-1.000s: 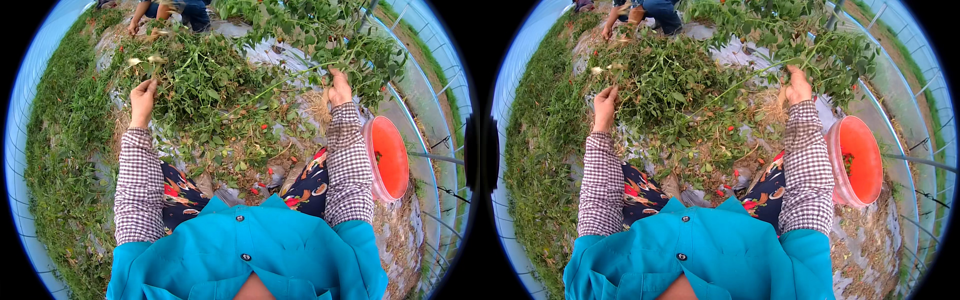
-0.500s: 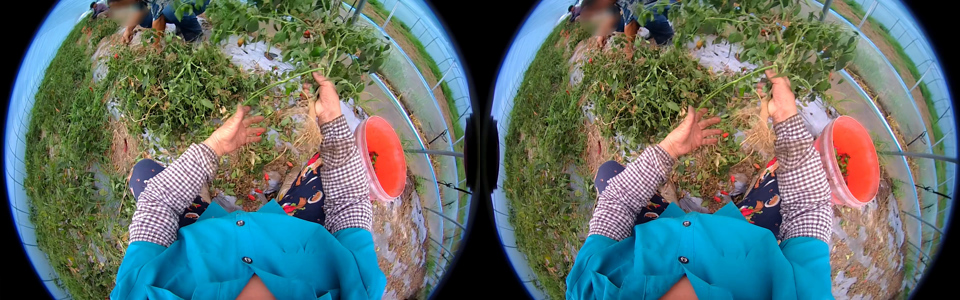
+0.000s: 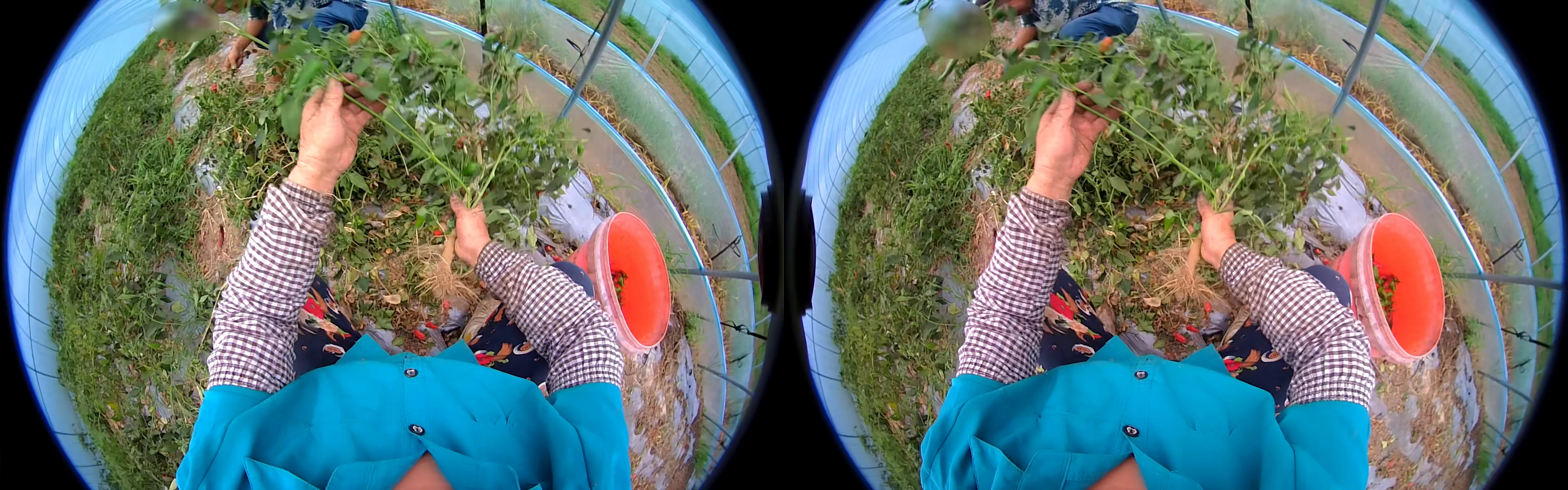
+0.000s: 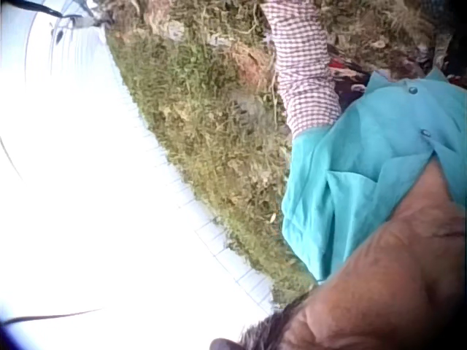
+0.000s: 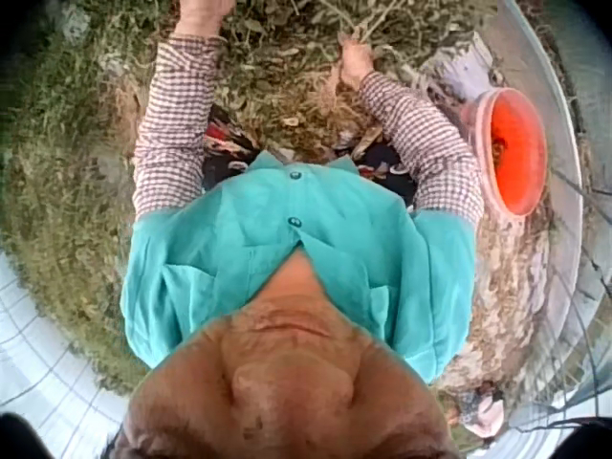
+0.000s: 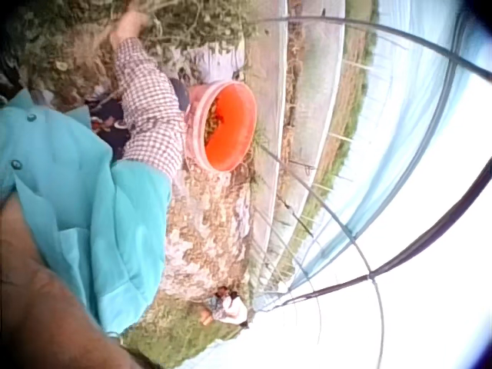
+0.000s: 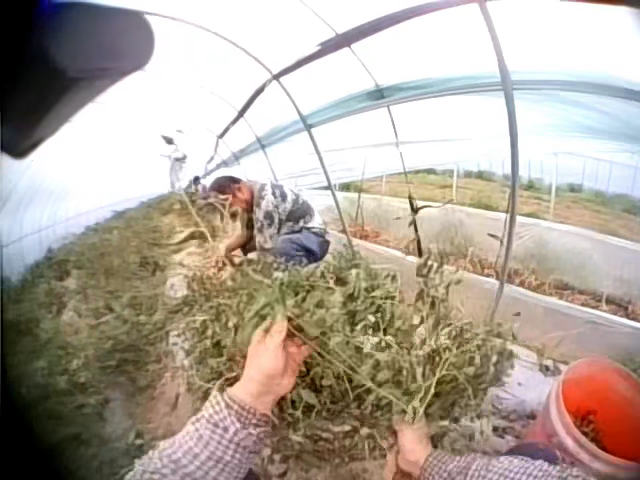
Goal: The person harvests peppers by hand, pulling plants from the soil and picking individual peppers from the branches. The harvested peppers are placed into a red bucket on the ground.
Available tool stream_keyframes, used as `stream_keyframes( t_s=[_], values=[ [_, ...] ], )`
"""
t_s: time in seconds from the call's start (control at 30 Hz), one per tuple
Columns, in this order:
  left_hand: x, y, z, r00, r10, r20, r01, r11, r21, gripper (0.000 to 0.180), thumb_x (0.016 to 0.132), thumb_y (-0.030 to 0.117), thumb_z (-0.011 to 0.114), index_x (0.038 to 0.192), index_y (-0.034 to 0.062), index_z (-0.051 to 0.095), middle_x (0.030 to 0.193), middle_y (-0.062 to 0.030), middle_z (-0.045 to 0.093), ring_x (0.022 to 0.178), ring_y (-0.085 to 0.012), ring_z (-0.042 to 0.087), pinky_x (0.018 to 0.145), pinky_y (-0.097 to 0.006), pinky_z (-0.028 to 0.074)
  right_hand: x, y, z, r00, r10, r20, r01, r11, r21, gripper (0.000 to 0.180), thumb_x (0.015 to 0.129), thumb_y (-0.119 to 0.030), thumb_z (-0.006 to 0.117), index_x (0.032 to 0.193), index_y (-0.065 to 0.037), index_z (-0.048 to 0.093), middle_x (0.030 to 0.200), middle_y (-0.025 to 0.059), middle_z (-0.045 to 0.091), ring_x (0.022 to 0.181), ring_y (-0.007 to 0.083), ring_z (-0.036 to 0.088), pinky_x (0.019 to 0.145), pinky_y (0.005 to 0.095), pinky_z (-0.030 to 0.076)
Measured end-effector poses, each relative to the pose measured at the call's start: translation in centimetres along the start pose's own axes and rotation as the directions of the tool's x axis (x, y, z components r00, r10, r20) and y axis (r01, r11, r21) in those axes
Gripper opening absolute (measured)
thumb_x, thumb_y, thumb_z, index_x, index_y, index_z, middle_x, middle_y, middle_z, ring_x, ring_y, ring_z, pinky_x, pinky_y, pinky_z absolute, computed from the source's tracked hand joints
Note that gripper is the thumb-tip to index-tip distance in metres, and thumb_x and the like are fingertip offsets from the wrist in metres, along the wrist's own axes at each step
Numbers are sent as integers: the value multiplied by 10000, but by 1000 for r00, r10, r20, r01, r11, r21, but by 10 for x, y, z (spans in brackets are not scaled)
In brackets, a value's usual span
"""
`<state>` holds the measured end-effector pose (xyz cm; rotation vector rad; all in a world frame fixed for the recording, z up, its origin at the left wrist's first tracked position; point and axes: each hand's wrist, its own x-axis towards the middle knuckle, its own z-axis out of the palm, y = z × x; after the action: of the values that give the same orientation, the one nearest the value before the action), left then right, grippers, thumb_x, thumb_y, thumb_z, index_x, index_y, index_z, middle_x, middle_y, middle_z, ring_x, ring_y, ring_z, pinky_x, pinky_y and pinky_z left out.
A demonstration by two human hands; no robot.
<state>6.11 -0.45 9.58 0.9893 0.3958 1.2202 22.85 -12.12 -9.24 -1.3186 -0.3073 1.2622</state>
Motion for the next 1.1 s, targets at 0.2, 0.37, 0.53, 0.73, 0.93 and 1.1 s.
stream_keyframes(
  t_s=[0.2, 0.37, 0.53, 0.73, 0.93, 1.1],
  values=[
    [-29, -27, -32, 1000, 17, -11, -17, 998, 60, 199, 896, 263, 407, 980, 83, 401, 701, -30, 468, 584, -112, 457, 513, -233, 388, -18, 15, 14, 900, 422, 105, -411, 904, -115, 430, 836, -165, 500, 1156, 9, 271, 1101, 170, 406, 844, 266, 498, 664, 386, 481],
    [-30, -34, -62, 994, -74, -79, 77, 996, 38, 181, 893, 270, 412, 975, 108, 423, 625, -15, 435, 529, -114, 439, 482, -247, 384, -8, 39, 6, 863, 486, 138, -463, 870, -168, 201, 832, -108, 490, 982, 3, 415, 870, 110, 485, 659, 212, 520, 533, 353, 475],
    [-32, -37, -75, 990, -129, -56, 132, 990, 58, 188, 894, 263, 411, 1017, 121, 424, 620, -25, 449, 523, -125, 432, 473, -249, 365, -37, 12, 22, 861, 505, 52, -475, 837, -272, 214, 829, -101, 488, 1025, -29, 442, 926, 90, 489, 777, 210, 510, 632, 374, 485],
    [-41, -34, -82, 977, -201, -70, 210, 966, 153, 362, 842, 412, 456, 951, 70, 404, 697, -48, 529, 621, -134, 515, 589, -277, 449, -20, 64, 4, 864, 484, 137, -496, 866, 69, 190, 813, 27, 449, 1000, -5, 431, 914, 118, 518, 781, 228, 548, 740, 370, 491],
    [-48, -47, -68, 968, -231, -94, 246, 947, 208, 454, 744, 390, 618, 990, 49, 448, 878, -74, 547, 730, -126, 535, 624, -276, 449, -68, 29, 8, 920, 333, 207, -362, 924, 125, 364, 778, 57, 473, 1083, -123, 389, 1053, 81, 469, 953, 213, 473, 856, 404, 361],
    [-66, -57, -61, 576, -817, -20, 508, 339, 792, 616, 681, 556, 594, 916, -12, 559, 758, -77, 577, 687, -118, 528, 588, -232, 431, -90, 33, 24, 933, 56, 355, -172, 936, 307, 332, 787, 26, 505, 1078, -88, 396, 1017, 57, 490, 900, 182, 503, 823, 320, 393]
  ],
)
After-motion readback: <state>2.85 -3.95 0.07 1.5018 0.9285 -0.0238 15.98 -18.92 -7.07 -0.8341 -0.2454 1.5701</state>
